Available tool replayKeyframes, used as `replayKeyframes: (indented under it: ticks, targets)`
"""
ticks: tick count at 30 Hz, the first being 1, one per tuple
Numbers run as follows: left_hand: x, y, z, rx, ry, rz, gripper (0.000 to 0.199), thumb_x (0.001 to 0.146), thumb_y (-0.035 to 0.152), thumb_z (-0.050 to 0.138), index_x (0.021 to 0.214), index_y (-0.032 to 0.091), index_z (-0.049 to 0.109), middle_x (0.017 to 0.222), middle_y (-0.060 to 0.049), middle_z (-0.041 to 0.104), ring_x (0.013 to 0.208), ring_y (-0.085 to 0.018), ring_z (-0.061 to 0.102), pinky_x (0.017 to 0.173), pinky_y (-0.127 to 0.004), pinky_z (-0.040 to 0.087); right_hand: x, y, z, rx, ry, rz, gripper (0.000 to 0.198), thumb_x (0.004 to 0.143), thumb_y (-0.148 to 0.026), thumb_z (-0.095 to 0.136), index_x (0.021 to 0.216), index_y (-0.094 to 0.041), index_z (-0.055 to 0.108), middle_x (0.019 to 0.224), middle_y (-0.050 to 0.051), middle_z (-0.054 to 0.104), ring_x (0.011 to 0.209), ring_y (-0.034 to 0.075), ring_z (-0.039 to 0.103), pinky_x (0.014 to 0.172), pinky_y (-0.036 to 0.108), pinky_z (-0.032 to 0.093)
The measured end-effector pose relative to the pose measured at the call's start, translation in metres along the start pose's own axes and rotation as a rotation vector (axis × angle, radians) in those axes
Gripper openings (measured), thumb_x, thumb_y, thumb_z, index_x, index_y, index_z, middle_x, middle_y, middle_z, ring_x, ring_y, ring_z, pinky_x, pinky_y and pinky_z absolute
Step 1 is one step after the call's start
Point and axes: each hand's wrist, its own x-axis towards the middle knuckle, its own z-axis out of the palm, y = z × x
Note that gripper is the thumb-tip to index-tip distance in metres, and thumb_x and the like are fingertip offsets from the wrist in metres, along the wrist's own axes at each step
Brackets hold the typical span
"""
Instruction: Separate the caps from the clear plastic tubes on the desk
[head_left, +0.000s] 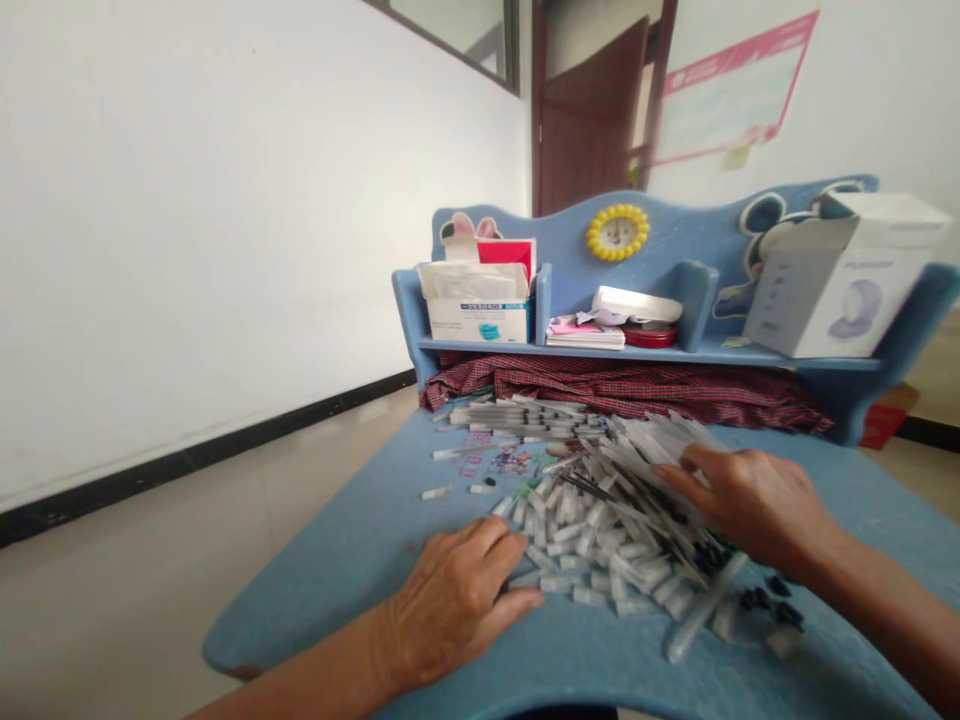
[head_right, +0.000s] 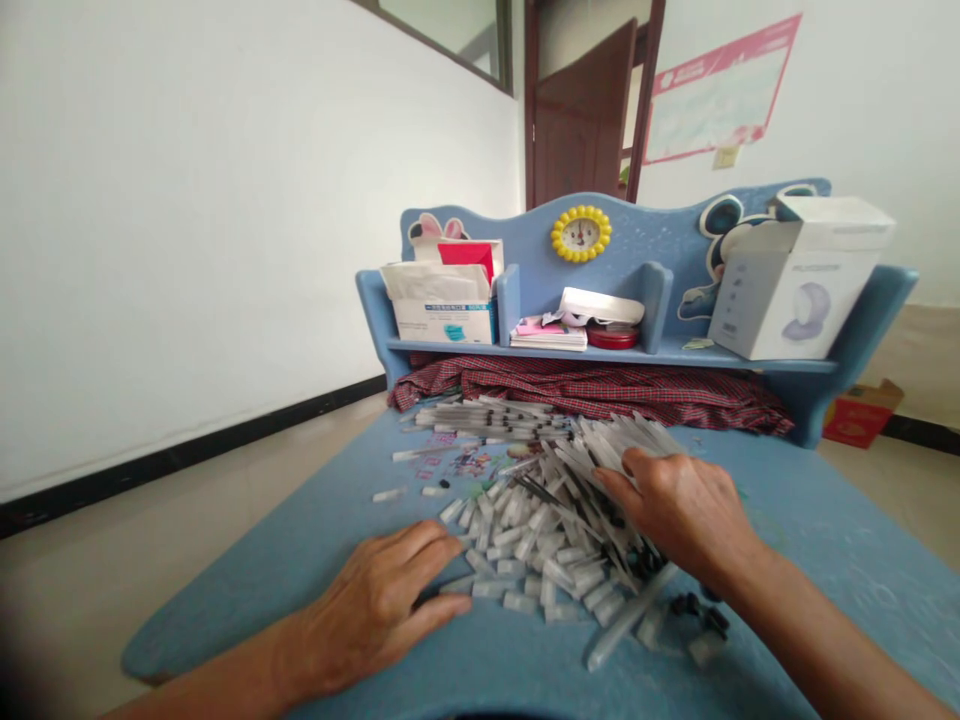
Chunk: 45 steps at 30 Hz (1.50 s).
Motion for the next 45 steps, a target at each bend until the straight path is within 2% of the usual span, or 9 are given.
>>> replayKeyframes:
  ticks: [5, 9, 13, 18, 22, 27, 32, 38, 45]
  targets:
    - [0.024, -0.033, -0.014, 0.004, 0.062, -0.097, 0.021, 0.093, 0.029, 0.044, 0.091, 0.015, 0.060, 0.082, -0.006, 0.062, 0.077, -0.018, 0.060, 0.071, -0.028, 0.048, -0.007, 0.007, 0.006, 0.047, 0.186, -0.023, 0.042, 0.089, -0.054, 0.038, 0.072, -0.025, 0.065, 0.048, 0.003, 0.062, 0.047, 0.024, 0.063, 0.045, 0.027, 0.026]
    - [0.067, -0.072, -0.018, 0.116, -0.044, -0.283, 0.012, 0.085, 0.021, 0.051, 0.085, 0.015, 0.062, 0.083, -0.008, 0.062, 0.078, -0.022, 0.060, 0.069, -0.032, 0.046, -0.012, 0.011, 0.015, 0.120, 0.336, -0.098, 0.046, 0.092, -0.050, 0.034, 0.070, -0.023, 0.064, 0.047, 0.002, 0.060, 0.043, 0.021, 0.061, 0.044, 0.027, 0.027]
    - [0.094, -0.093, -0.009, 0.111, -0.091, -0.291, 0.013, 0.078, 0.017, 0.057, 0.066, 0.016, 0.060, 0.070, -0.005, 0.060, 0.073, -0.022, 0.060, 0.063, -0.030, 0.042, -0.016, 0.015, 0.020, 0.209, 0.369, -0.175, 0.043, 0.093, -0.045, 0.036, 0.073, -0.022, 0.066, 0.053, 0.001, 0.065, 0.043, 0.019, 0.062, 0.044, 0.026, 0.031]
    - [0.099, -0.100, -0.012, 0.055, -0.151, -0.253, 0.023, 0.079, 0.016, 0.052, 0.057, 0.018, 0.055, 0.059, -0.002, 0.054, 0.066, -0.020, 0.057, 0.060, -0.028, 0.038, -0.016, 0.015, 0.019, 0.291, 0.389, -0.196, 0.039, 0.093, -0.041, 0.039, 0.074, -0.020, 0.066, 0.056, 0.001, 0.066, 0.045, 0.018, 0.063, 0.046, 0.027, 0.034]
    - [0.102, -0.086, -0.030, 0.094, -0.177, -0.176, 0.013, 0.078, 0.014, 0.051, 0.067, 0.017, 0.056, 0.071, -0.004, 0.059, 0.071, -0.021, 0.057, 0.063, -0.028, 0.039, -0.017, 0.011, 0.012, 0.422, 0.337, -0.172, 0.037, 0.093, -0.041, 0.039, 0.078, -0.019, 0.066, 0.057, 0.001, 0.064, 0.046, 0.016, 0.061, 0.048, 0.026, 0.037]
    - [0.102, -0.019, -0.040, -0.003, -0.171, 0.030, 0.013, 0.089, 0.019, 0.041, 0.085, 0.017, 0.054, 0.081, -0.004, 0.060, 0.075, -0.018, 0.058, 0.068, -0.027, 0.042, -0.018, 0.002, 0.000, 0.737, 0.157, -0.151, 0.036, 0.093, -0.043, 0.040, 0.074, -0.020, 0.061, 0.054, -0.002, 0.053, 0.048, 0.011, 0.050, 0.049, 0.023, 0.037]
    - [0.100, 0.032, -0.027, -0.068, -0.016, 0.248, 0.016, 0.093, 0.018, 0.034, 0.086, 0.017, 0.048, 0.081, -0.005, 0.057, 0.073, -0.017, 0.054, 0.066, -0.026, 0.043, -0.017, -0.004, -0.009, 1.035, 0.025, -0.134, 0.046, 0.092, -0.047, 0.037, 0.055, -0.020, 0.036, 0.051, -0.005, 0.029, 0.046, 0.009, 0.032, 0.042, 0.021, 0.028]
    - [0.093, 0.029, -0.011, -0.079, 0.104, 0.322, 0.021, 0.094, 0.015, 0.031, 0.082, 0.016, 0.049, 0.075, -0.005, 0.055, 0.068, -0.017, 0.052, 0.060, -0.027, 0.042, -0.020, -0.002, -0.009, 1.196, -0.212, -0.137, 0.046, 0.090, -0.052, 0.039, 0.059, -0.019, 0.042, 0.048, -0.005, 0.038, 0.044, 0.008, 0.033, 0.042, 0.020, 0.029]
    - [0.084, 0.025, -0.015, -0.385, -0.023, 0.264, 0.019, 0.091, 0.018, 0.036, 0.084, 0.015, 0.054, 0.069, -0.003, 0.056, 0.063, -0.014, 0.051, 0.059, -0.024, 0.042, -0.025, -0.002, -0.018, 1.235, -0.354, -0.245, 0.039, 0.093, -0.044, 0.040, 0.068, -0.017, 0.051, 0.057, 0.000, 0.056, 0.053, 0.009, 0.051, 0.050, 0.021, 0.040]
